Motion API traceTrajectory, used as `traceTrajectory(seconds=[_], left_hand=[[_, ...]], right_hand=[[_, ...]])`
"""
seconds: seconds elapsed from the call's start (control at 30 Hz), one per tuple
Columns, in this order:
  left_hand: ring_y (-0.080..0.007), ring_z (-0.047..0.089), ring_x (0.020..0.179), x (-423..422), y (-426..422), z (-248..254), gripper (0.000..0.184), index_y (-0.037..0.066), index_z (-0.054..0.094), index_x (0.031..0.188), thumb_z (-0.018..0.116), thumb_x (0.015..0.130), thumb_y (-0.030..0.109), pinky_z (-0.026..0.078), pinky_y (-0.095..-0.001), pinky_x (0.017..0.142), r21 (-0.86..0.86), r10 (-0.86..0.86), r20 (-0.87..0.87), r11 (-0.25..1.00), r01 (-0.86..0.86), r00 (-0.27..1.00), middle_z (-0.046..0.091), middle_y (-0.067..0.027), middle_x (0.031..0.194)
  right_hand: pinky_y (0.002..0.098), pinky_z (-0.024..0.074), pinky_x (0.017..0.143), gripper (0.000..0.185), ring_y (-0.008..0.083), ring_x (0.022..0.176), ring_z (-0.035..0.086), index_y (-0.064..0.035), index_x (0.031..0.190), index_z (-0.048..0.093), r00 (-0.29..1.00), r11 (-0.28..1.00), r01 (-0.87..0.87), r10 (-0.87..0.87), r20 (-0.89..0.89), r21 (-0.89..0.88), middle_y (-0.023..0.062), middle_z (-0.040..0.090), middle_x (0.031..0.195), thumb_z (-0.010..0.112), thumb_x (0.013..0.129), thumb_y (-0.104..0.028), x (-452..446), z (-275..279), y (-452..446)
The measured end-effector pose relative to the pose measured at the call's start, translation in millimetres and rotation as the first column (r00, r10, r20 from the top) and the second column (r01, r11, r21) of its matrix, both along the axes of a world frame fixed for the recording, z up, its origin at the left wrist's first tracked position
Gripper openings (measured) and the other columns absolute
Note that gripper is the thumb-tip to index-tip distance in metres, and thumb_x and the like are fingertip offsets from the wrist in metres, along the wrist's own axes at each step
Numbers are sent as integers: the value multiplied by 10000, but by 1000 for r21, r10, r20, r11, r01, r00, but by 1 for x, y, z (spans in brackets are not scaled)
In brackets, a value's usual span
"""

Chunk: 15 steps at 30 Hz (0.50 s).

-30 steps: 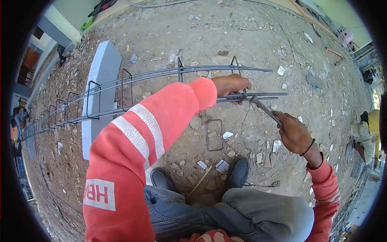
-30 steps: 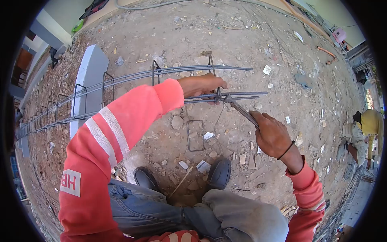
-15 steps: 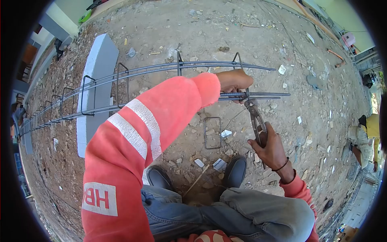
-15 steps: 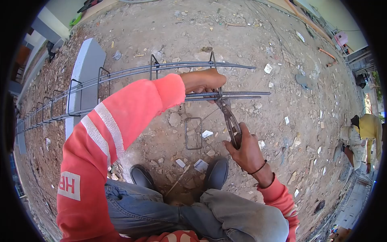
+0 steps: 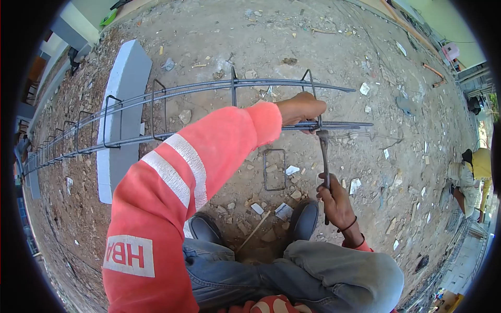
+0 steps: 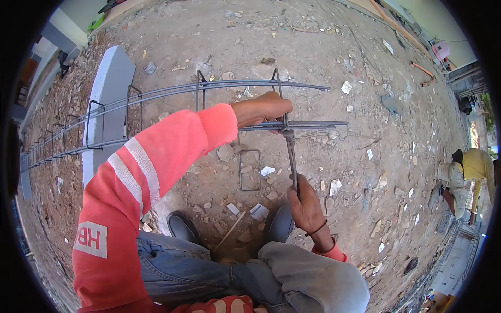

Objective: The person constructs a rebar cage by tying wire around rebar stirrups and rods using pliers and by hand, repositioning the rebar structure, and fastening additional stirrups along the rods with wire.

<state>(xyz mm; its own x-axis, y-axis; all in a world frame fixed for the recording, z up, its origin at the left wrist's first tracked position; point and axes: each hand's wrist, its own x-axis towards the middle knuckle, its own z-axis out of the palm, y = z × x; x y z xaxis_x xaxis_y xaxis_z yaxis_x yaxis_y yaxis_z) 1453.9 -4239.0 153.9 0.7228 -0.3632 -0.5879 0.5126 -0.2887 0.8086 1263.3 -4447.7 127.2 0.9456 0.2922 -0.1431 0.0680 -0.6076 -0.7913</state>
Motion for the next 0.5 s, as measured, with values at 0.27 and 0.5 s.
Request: traceTrajectory(seconds=[0.27, 0.5], left_hand=[[-271, 673, 610, 1, -7, 3, 280, -126, 607, 803, 479, 823, 123, 547, -398, 527, 36, 24, 35, 999, -25, 999, 660, -218, 748], [-263, 672, 602, -6, -6, -9, 281, -128, 608, 791, 524, 819, 139, 542, -395, 515, -10, 21, 69, 1000, -20, 997, 662, -206, 735]], right_hand=[[347, 464, 466, 287, 239, 479, 579, -2, 1112, 417, 872, 931, 264, -118, -475, 252, 120, 610, 668, 610, 902, -28, -14, 66, 28], [296, 439, 385, 410, 144, 413, 502, -67, 1183, 423, 368, 352, 674, 602, -709, 650, 1, 468, 632, 674, 861, -100, -6, 45, -10]])
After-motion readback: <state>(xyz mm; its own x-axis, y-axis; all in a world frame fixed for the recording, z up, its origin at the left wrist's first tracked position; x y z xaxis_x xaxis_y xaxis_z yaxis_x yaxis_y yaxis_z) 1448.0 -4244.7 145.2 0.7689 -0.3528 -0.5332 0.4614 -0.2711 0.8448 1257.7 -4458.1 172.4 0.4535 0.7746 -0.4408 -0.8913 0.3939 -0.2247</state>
